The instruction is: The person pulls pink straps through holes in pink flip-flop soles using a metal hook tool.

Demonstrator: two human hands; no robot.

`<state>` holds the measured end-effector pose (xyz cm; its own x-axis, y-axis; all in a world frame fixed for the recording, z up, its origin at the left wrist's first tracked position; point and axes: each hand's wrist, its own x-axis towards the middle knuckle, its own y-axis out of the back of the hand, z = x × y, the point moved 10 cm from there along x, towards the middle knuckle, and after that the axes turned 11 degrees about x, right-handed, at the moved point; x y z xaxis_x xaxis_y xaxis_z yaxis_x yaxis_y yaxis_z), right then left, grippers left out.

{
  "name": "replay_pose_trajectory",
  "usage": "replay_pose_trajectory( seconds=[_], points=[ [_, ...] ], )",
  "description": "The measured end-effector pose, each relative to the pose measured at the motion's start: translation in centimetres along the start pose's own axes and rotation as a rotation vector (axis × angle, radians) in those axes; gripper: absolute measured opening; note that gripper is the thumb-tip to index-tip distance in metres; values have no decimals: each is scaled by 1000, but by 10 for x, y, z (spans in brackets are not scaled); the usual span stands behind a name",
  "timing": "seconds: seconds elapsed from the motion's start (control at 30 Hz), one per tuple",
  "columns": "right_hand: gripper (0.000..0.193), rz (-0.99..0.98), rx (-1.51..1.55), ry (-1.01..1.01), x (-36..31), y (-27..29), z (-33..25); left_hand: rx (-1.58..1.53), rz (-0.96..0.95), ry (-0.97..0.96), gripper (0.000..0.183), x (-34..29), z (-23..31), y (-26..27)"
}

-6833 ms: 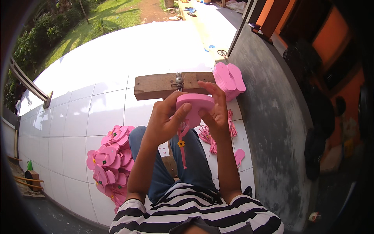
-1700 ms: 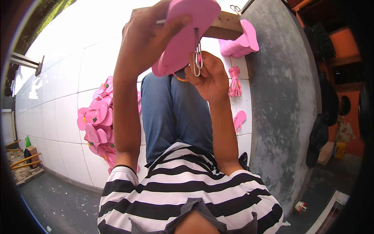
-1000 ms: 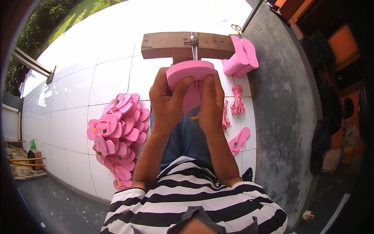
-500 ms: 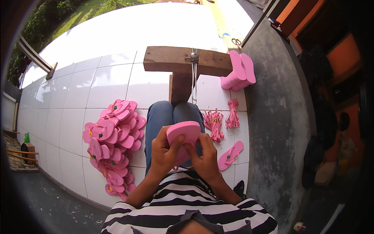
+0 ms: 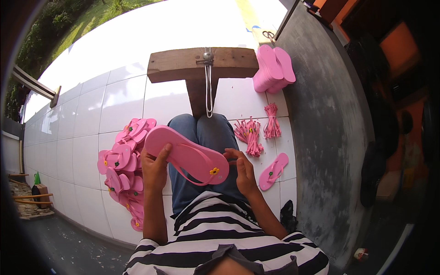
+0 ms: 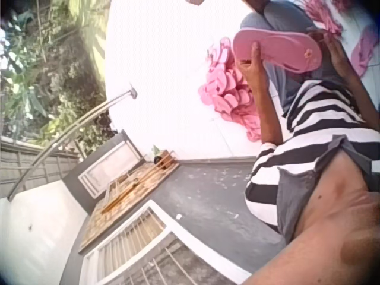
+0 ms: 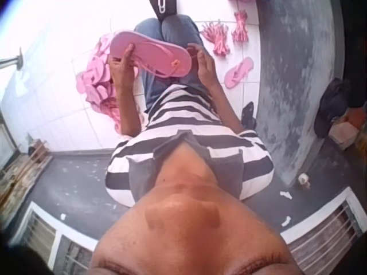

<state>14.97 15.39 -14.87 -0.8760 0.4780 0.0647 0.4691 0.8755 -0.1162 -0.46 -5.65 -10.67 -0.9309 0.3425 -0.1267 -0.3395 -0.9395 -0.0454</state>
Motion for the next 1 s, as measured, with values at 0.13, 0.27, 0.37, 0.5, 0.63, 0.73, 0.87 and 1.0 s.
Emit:
replay_pose_trajectory(
  seconds=[0.13,0.27,0.37,0.5,0.63,0.73,0.87,1.0],
  points=[
    [44,739,-539,-192,-47,169,119,-221,131,171,29,-16,-73,62],
    [107,1036,-759,-873,-168,267,250,-26,-155,349,38,-69,-107,89],
    [116,955,-805,-1111,-210,265,281,9,-288,565,38,-101,-98,91],
    [116,877,-780,-1132,-208,270,305,393,-500,498,34,-110,-95,108],
    [99,930,-494,-935,-202,295,326,276,-534,543,32,-106,-112,117],
    [71,822,324,-736,-174,245,294,2,-467,476,39,-104,-94,109],
    [74,683,79,-524,-147,215,178,-347,-448,408,71,-108,-69,46],
    [90,398,-273,-84,-102,118,22,-642,-435,374,79,-102,-85,-8]
  ],
)
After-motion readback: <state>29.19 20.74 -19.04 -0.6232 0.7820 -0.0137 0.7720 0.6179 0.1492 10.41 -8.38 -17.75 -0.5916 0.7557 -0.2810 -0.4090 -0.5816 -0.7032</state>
